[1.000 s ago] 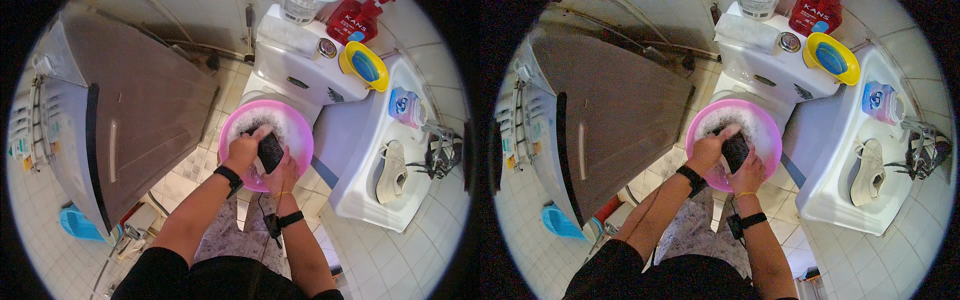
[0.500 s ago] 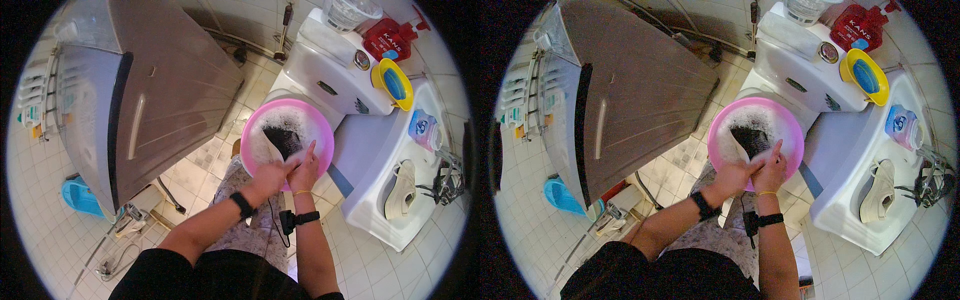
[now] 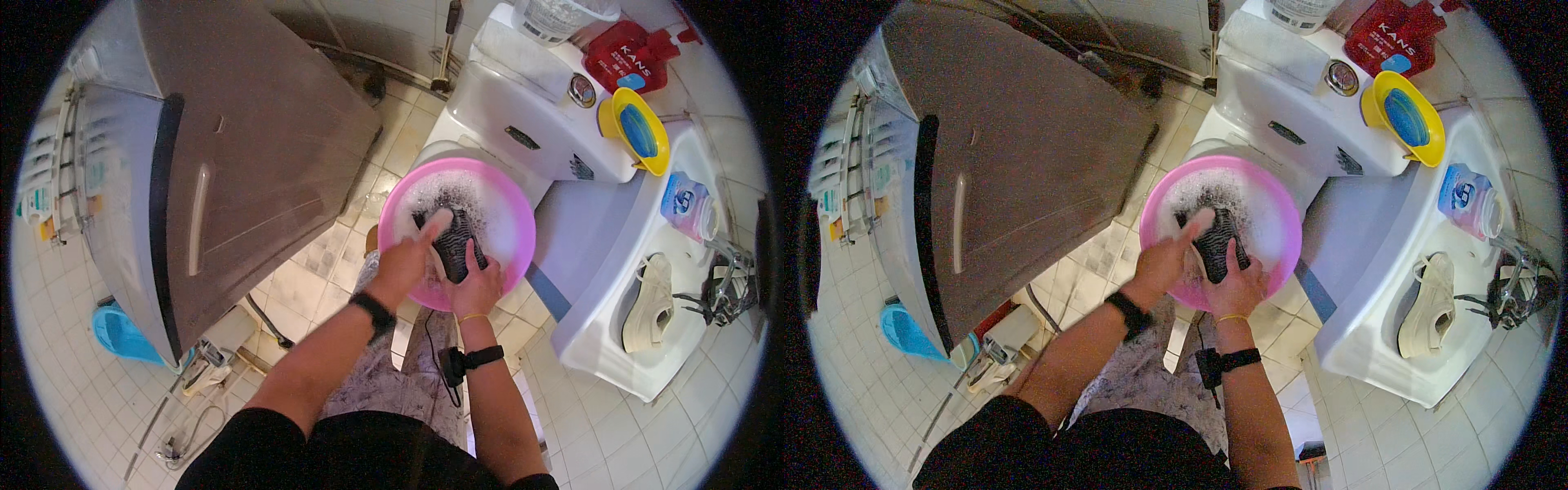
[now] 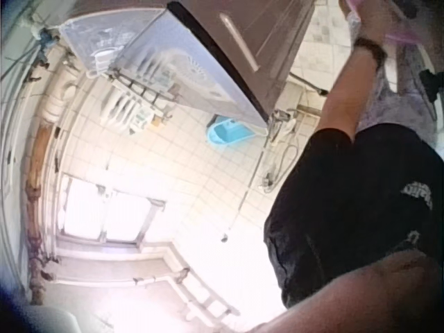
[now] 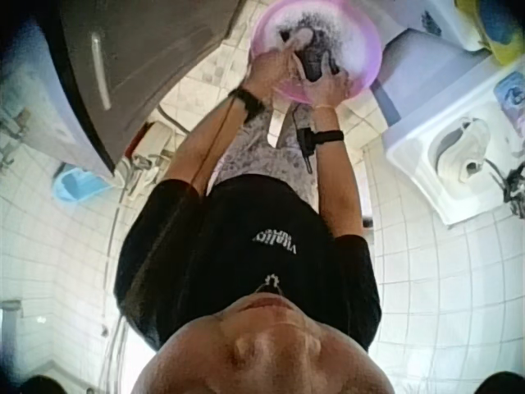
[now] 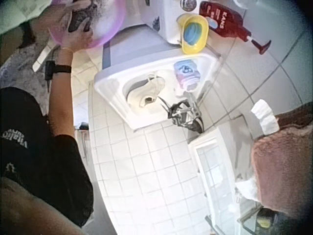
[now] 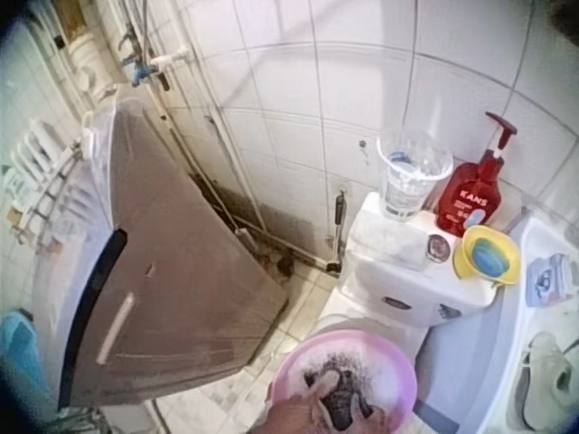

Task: The person washes a pair of sneakers by scrubbing them in a basin of soapy water with a brush and then rinsing them under a faucet in a sink.

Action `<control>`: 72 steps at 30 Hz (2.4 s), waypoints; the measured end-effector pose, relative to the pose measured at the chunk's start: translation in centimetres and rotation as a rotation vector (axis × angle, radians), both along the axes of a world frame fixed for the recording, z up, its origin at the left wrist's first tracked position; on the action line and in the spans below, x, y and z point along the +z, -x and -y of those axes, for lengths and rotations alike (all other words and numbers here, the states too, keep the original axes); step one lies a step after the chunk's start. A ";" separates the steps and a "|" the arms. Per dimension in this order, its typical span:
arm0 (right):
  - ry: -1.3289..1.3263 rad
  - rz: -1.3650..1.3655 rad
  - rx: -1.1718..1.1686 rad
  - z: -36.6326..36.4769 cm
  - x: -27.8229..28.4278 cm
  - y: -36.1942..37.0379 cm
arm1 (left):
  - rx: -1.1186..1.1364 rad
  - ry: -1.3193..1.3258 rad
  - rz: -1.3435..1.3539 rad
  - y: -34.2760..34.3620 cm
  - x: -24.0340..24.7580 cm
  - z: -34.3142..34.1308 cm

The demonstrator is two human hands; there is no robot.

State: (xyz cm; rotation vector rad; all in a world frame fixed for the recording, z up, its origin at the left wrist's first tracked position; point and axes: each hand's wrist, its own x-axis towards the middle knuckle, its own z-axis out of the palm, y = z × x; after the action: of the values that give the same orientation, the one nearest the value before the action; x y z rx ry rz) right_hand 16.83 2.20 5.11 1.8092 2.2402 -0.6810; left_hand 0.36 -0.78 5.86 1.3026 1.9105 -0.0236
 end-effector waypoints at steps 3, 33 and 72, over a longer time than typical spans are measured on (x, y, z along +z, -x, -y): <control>0.023 -0.019 -0.045 0.2 -0.5 0.6 | 0.027 -0.155 -0.067 2.6 -7.4 -2.1; 0.169 0.103 -0.108 -1.3 0.0 0.3 | -0.063 -0.102 0.100 -3.0 -0.6 -1.2; 0.191 0.186 -0.080 -0.9 -2.1 0.6 | 0.168 0.051 0.216 -1.6 -2.7 0.4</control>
State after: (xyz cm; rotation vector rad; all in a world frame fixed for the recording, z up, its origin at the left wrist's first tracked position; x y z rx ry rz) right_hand 16.22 3.10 3.03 1.7957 1.9258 -0.6837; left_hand 1.92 -1.16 3.13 1.0622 1.8146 0.1478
